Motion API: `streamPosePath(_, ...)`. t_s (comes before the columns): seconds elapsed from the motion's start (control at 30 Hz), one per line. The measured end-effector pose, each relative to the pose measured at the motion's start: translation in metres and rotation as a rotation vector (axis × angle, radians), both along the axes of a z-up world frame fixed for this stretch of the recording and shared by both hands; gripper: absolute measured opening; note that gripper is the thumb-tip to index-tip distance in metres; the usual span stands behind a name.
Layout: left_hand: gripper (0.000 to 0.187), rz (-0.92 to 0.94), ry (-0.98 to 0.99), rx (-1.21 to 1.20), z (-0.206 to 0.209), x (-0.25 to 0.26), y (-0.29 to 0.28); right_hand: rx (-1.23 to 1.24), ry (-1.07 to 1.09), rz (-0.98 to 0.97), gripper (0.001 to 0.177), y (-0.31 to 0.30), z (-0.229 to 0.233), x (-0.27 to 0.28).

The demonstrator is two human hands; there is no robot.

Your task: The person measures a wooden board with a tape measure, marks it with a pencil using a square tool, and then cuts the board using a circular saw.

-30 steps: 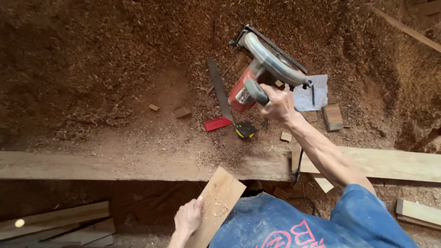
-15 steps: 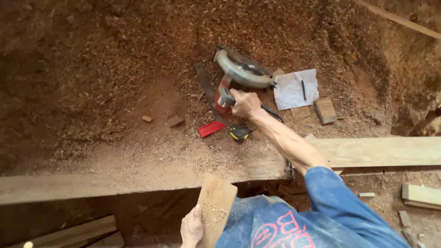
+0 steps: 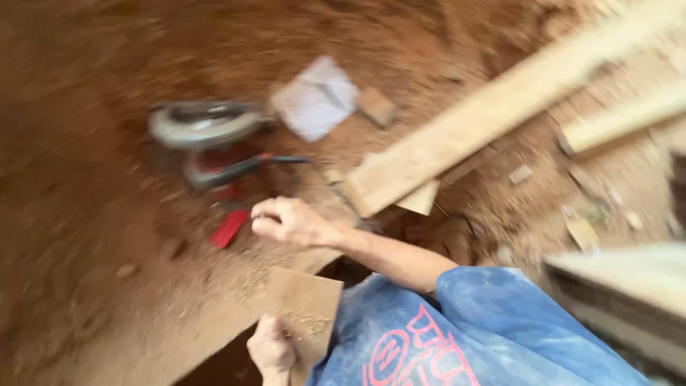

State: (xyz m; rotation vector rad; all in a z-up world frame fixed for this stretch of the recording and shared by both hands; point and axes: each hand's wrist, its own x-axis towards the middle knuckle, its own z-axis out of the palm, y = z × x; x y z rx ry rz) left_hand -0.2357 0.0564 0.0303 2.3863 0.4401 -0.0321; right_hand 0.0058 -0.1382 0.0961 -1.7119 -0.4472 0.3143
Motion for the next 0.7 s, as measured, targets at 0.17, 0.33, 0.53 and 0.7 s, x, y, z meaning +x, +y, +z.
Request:
streamPosePath(0.17, 0.068, -0.366, -0.344, -0.177, 0.051, 0.076, -0.068, 0.37, 0.854, 0.037, 0.038, -0.076, -0.058, -0.094)
streamPosePath(0.33, 0.081, -0.621, -0.472, -0.236, 0.062, 0.11, -0.181, 0.683, 0.884, -0.035, 0.032, -0.175, -0.102, -0.159)
streamPosePath(0.53, 0.064, -0.936, -0.585, -0.205, 0.005, 0.098, -0.275, 0.673, 0.758, -0.175, 0.046, -0.273, -0.08, -0.227)
streamPosePath(0.7, 0.068, -1.116, -0.473, -0.462, 0.015, 0.047, -0.333, 0.391, 0.605, -0.287, 0.068, -0.341, -0.055, -0.316)
